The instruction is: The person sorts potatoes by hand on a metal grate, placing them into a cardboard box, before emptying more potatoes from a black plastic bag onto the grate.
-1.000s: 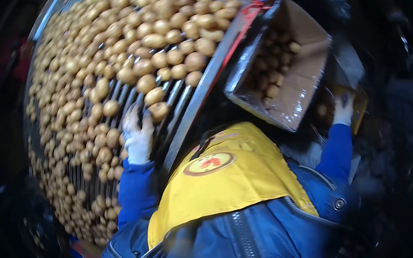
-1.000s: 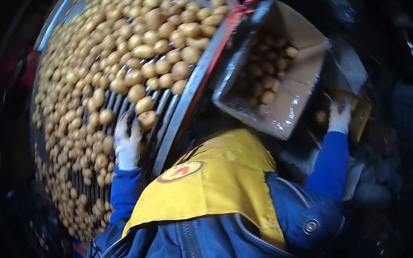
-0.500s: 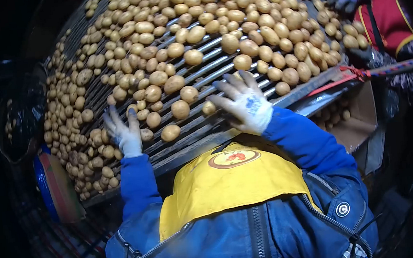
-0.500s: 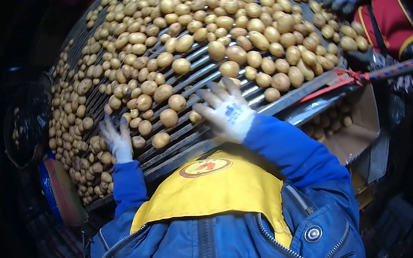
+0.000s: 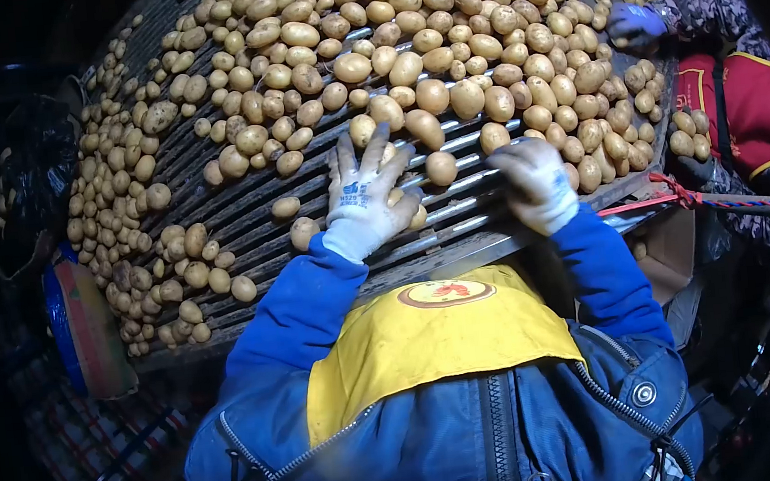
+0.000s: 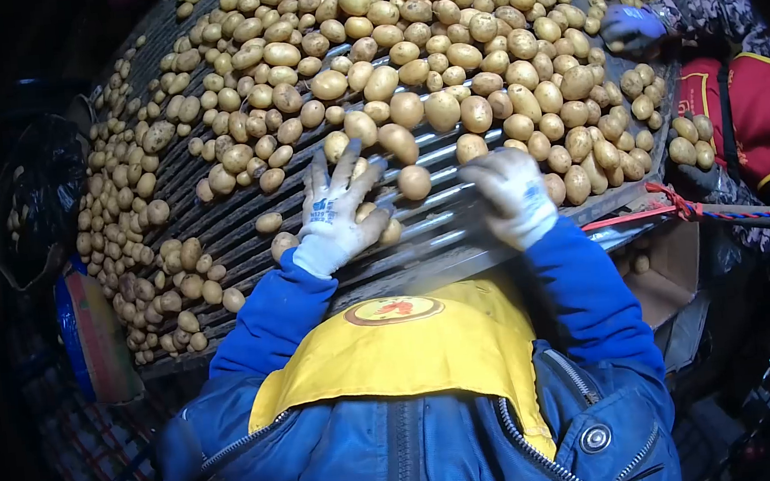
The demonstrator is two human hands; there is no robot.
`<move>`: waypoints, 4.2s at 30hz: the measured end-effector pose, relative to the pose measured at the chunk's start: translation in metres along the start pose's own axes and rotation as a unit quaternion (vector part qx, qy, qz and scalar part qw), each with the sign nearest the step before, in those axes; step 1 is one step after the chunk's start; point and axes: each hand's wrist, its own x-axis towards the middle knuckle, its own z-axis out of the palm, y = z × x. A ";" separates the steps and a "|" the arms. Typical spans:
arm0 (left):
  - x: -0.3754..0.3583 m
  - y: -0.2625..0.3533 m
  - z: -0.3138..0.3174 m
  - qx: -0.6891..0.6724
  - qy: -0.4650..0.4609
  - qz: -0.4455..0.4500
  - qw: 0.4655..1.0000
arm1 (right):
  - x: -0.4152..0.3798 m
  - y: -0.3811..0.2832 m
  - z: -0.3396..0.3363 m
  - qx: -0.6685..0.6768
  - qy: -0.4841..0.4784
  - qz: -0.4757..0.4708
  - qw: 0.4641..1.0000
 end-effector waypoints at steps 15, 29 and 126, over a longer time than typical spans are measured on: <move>-0.075 -0.031 -0.022 -0.199 0.206 -0.162 0.944 | 0.115 0.027 -0.008 -0.161 -0.220 0.116 0.955; -0.064 -0.019 -0.019 -0.223 0.240 -0.129 0.936 | 0.069 0.002 -0.066 0.240 -0.059 0.351 0.903; 0.008 0.064 0.026 -0.120 0.095 0.193 0.969 | -0.222 -0.143 -0.137 0.496 -0.063 0.642 0.581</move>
